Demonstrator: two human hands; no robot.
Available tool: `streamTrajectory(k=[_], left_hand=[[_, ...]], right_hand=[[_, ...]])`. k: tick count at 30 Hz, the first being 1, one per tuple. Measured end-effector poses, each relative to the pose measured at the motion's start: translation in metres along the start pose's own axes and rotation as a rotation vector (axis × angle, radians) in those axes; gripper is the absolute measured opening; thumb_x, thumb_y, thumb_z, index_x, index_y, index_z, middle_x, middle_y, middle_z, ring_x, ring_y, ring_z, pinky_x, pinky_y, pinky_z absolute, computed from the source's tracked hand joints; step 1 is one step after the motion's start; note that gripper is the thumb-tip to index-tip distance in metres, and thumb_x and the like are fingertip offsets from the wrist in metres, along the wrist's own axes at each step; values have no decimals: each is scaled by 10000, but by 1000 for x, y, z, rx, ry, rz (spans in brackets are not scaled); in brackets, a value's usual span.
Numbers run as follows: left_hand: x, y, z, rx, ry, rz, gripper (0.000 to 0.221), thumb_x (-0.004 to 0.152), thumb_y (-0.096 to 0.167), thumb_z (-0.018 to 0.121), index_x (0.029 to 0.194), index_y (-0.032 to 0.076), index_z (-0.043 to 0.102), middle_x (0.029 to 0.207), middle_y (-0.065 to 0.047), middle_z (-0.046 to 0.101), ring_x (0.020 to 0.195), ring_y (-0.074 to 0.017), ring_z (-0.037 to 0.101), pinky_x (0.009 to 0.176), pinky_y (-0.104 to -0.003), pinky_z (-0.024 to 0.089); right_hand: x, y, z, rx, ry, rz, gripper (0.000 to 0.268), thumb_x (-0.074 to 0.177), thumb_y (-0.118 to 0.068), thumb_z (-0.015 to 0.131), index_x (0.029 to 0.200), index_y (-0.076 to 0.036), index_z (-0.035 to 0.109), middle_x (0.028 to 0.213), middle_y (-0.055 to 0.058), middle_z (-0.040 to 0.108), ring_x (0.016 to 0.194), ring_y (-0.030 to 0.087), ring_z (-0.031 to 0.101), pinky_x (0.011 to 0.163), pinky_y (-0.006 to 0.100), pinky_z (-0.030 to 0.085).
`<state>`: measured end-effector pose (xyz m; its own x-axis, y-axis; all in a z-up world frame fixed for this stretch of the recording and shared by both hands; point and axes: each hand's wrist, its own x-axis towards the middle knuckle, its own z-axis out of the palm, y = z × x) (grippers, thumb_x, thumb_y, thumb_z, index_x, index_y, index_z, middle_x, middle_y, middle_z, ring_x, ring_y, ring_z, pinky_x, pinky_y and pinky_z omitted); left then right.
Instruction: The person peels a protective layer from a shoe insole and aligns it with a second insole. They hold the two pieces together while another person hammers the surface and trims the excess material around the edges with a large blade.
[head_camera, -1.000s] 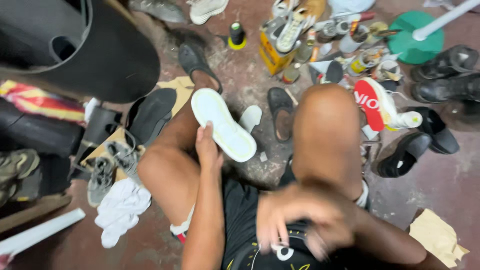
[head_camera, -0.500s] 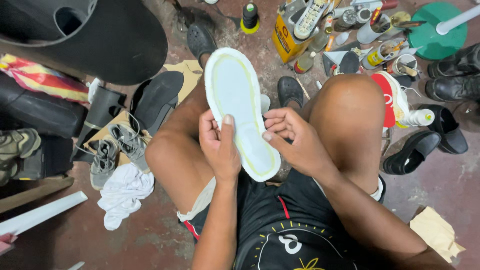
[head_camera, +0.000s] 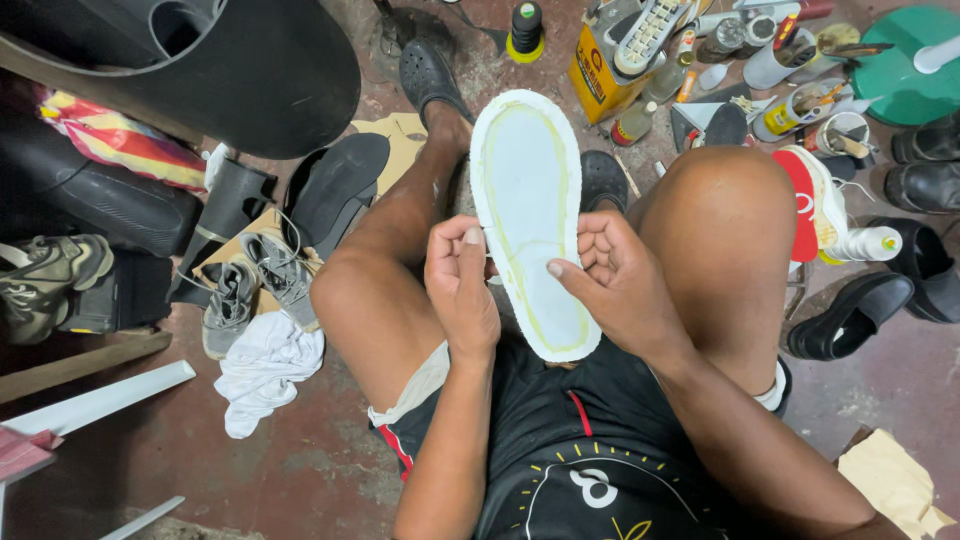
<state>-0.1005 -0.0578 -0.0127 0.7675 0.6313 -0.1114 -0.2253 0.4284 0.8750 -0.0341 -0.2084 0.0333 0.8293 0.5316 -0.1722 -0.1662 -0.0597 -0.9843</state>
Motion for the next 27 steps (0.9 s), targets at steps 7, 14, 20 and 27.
streamTrajectory(k=[7,14,20,27], left_hand=[[5,10,-4,24,-39,-42,86,1035,83,603,1078,9,598,944,-33,664,790,-52,577,699,-214,472],[8,14,-6,-24,-63,-24,181,998,-1,601,1176,-16,574,999,-58,665,870,-58,591,807,-207,482],[10,8,-4,27,-61,-39,265,994,-19,587,1252,-79,583,1087,-87,682,958,-79,630,886,-222,505],[9,4,-12,-247,-179,-150,388,1088,281,554,1259,-65,593,1090,-123,693,934,-129,660,854,-278,538]], right_hand=[[-7,-4,5,-121,36,-70,365,930,-10,710,1249,14,533,1033,76,699,874,73,669,735,233,574],[-11,-11,8,-334,38,-171,410,904,-36,753,1258,4,548,1061,90,718,941,114,692,834,286,582],[-12,-8,9,-303,25,-130,410,903,-40,749,1249,3,535,1051,88,727,933,114,704,834,289,584],[-4,12,3,250,-74,-54,349,991,-11,641,1307,1,494,1189,114,678,1090,121,663,953,285,557]])
